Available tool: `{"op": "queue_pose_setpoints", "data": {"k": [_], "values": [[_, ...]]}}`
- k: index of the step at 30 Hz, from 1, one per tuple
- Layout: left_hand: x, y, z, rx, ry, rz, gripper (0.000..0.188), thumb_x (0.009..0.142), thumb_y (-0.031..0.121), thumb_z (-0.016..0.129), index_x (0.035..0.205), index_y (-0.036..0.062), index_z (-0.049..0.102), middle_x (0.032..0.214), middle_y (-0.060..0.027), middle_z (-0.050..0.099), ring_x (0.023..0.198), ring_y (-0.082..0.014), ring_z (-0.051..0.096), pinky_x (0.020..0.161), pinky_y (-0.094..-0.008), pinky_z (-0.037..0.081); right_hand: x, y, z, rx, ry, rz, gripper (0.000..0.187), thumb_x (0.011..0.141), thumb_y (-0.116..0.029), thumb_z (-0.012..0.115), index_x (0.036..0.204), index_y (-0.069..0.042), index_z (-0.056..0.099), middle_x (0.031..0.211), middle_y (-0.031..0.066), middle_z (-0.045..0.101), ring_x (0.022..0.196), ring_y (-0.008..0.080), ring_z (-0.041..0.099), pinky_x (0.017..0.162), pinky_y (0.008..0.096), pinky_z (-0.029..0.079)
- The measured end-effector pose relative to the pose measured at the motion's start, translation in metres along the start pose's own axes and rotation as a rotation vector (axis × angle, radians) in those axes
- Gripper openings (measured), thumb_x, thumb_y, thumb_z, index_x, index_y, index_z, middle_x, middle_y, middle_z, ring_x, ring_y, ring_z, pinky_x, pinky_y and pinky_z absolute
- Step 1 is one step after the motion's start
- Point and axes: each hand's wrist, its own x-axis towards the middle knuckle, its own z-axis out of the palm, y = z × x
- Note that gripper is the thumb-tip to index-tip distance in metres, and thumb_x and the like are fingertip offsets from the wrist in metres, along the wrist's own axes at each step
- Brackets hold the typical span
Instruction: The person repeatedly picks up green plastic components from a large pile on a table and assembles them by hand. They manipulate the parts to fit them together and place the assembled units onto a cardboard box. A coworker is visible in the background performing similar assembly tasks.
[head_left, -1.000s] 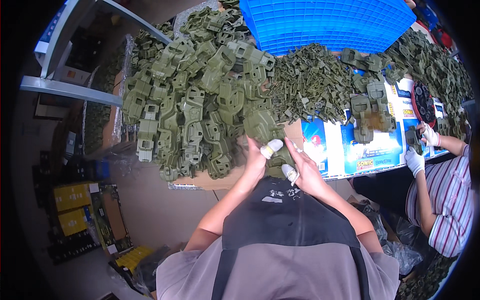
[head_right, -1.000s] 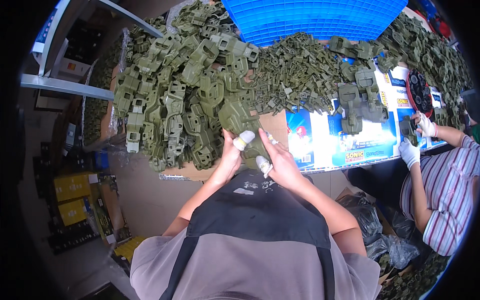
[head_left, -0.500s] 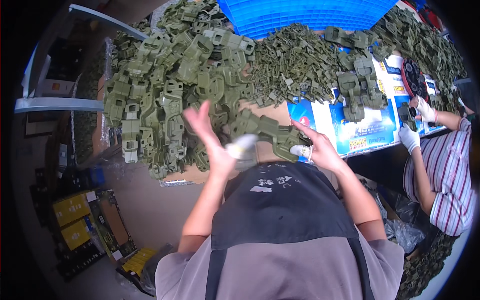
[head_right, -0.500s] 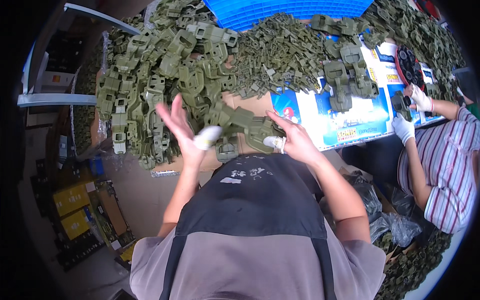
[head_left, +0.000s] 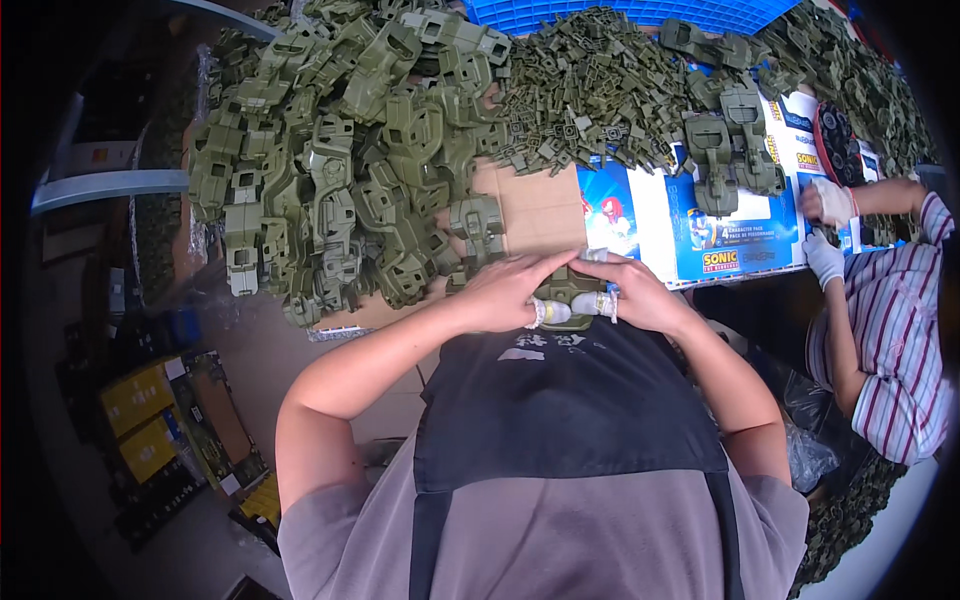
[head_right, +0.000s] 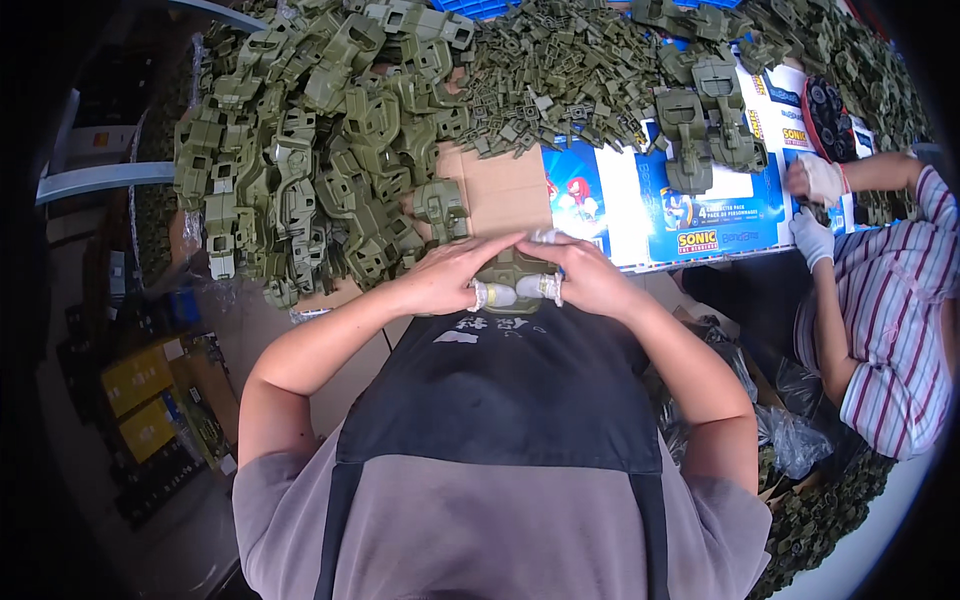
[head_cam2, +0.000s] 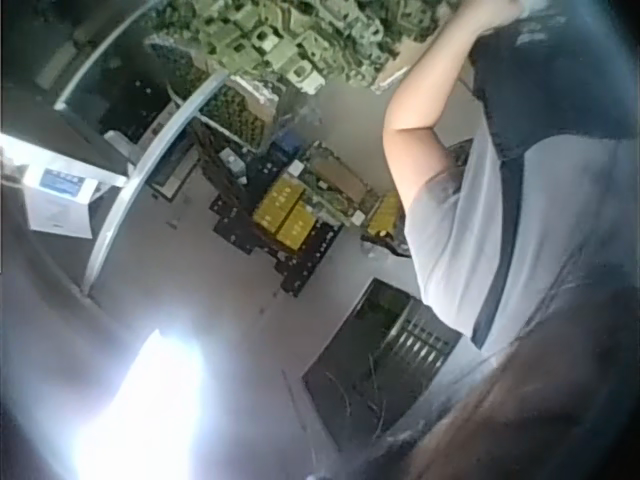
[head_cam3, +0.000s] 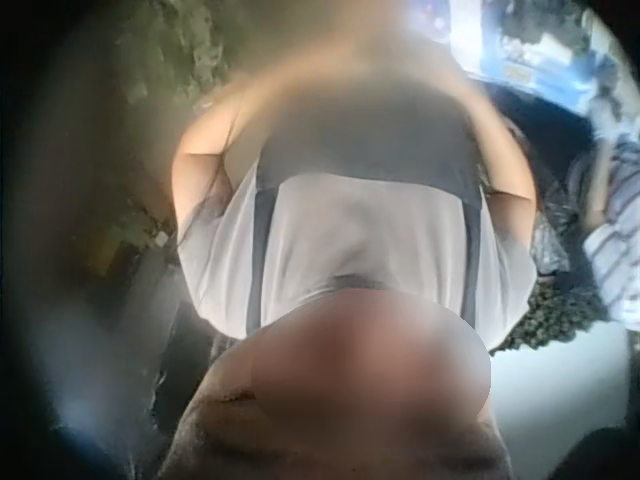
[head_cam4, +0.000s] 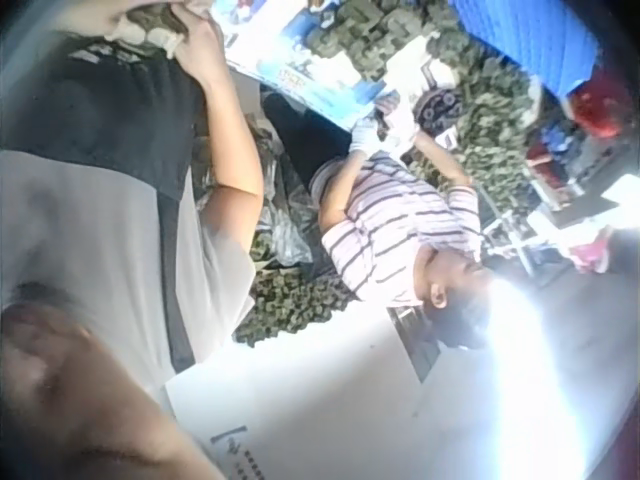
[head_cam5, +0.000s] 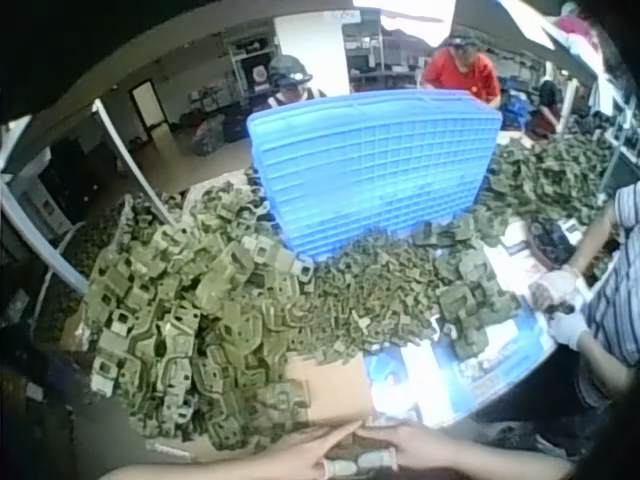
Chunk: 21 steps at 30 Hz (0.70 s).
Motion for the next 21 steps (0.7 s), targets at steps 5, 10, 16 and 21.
{"op": "queue_pose_setpoints", "data": {"k": [5,10,16,21], "values": [[0.004,0.002,-0.002,-0.003,-0.046,-0.107,0.072,0.07,0.015,0.062,0.136,0.0202,0.034,0.122,-0.0157,0.051,0.112,-0.0319,0.05,0.094,-0.0396,0.04,0.001,0.006,0.009,0.071,-0.03,0.124,0.048,0.072,-0.014,0.066,0.116,0.002,0.055,0.11,0.0221,0.057,0.102,0.0346,0.056,0.089,0.0382,0.042],[0.004,0.018,-0.022,0.138,-0.157,-0.179,0.079,0.07,0.03,0.067,0.139,0.0229,0.028,0.125,-0.0197,0.046,0.118,-0.0335,0.044,0.099,-0.0393,0.036,-0.001,0.006,0.01,0.067,-0.013,0.118,0.05,0.072,-0.013,0.068,0.118,0.001,0.054,0.111,0.0203,0.057,0.101,0.0303,0.057,0.089,0.0352,0.043],[-0.042,-0.023,-0.031,-0.42,0.175,-0.076,0.093,0.069,0.03,0.075,0.141,0.0116,0.02,0.142,-0.0167,0.027,0.132,-0.0286,0.026,0.107,-0.0375,0.022,-0.016,0.027,-0.014,0.447,-0.027,0.27,0.054,0.074,-0.016,0.072,0.122,0.0,0.051,0.118,0.0142,0.055,0.11,0.0212,0.051,0.095,0.0313,0.038],[-0.043,-0.038,0.014,-0.736,0.4,-0.122,0.072,0.072,0.015,0.074,0.132,0.0073,0.035,0.132,-0.0102,0.04,0.123,-0.0194,0.038,0.101,-0.0319,0.03,0.003,-0.02,-0.028,-0.103,0.15,0.025,0.062,0.074,-0.022,0.071,0.127,-0.004,0.043,0.118,0.0184,0.052,0.11,0.0302,0.05,0.092,0.0368,0.04]]}}
